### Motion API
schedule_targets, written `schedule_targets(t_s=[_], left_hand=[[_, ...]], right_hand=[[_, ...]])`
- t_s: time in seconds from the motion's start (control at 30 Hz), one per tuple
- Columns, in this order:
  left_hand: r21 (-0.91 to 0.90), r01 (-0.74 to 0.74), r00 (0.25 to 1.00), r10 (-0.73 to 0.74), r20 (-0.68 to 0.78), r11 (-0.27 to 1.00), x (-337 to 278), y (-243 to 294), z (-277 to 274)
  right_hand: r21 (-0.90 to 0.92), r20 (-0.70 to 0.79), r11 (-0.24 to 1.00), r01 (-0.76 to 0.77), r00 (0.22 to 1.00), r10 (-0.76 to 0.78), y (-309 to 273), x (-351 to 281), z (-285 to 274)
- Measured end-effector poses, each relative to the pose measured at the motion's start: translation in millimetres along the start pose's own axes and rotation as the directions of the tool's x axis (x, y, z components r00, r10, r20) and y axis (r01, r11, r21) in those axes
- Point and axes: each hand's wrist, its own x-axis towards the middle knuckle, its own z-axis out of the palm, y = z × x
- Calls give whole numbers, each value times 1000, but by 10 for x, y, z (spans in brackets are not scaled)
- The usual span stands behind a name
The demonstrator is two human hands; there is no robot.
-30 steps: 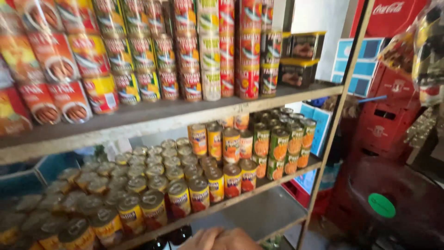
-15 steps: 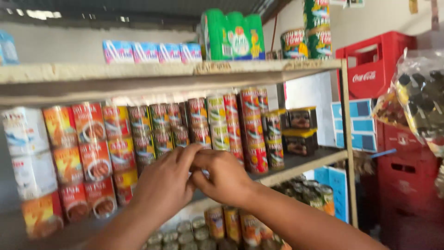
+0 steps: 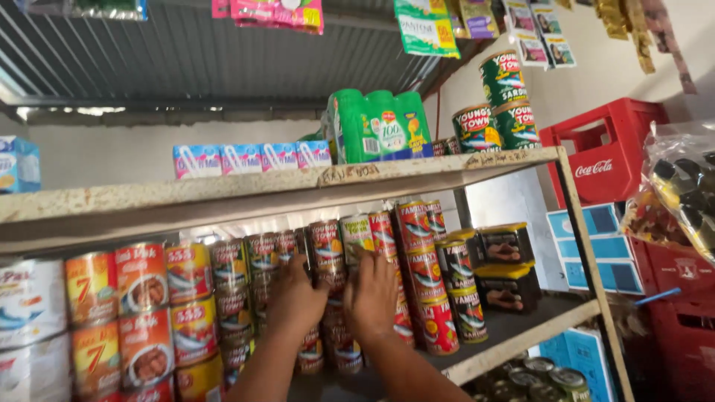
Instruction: Packing canned goods from a grocery shelf into a paper bag.
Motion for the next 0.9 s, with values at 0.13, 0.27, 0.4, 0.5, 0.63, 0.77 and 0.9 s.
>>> schedule_targets(t_s=[0.13, 0.27, 0.4, 0.5, 0.63, 0.77, 0.9], left_hand=[[-45, 72, 996, -73, -42, 996, 249, -39, 306], [-11, 177, 984, -176, 9, 984, 273, 120, 223], [-20, 188, 977, -185, 106, 982, 230, 282, 117], [16, 162, 984, -163, 71, 987, 238, 239, 240], [-4, 118, 993, -118, 5, 993, 303, 148, 368], [-68, 60, 989, -69, -131, 996, 320, 68, 481], [-148, -13, 982, -15, -187, 989, 253, 5, 486]], right_hand=[[27, 99, 988, 149, 983, -151, 64, 80, -20], [29, 38, 968, 248, 968, -249, 153, 64, 93], [1, 65, 985, 174, 983, -174, 119, 53, 66], [27, 26, 980, 197, 980, -198, 113, 45, 38], [58, 58, 988, 144, 987, -147, 98, 74, 43], [86, 29, 984, 154, 987, -157, 91, 53, 38], [84, -15, 982, 168, 986, -167, 93, 38, 50]])
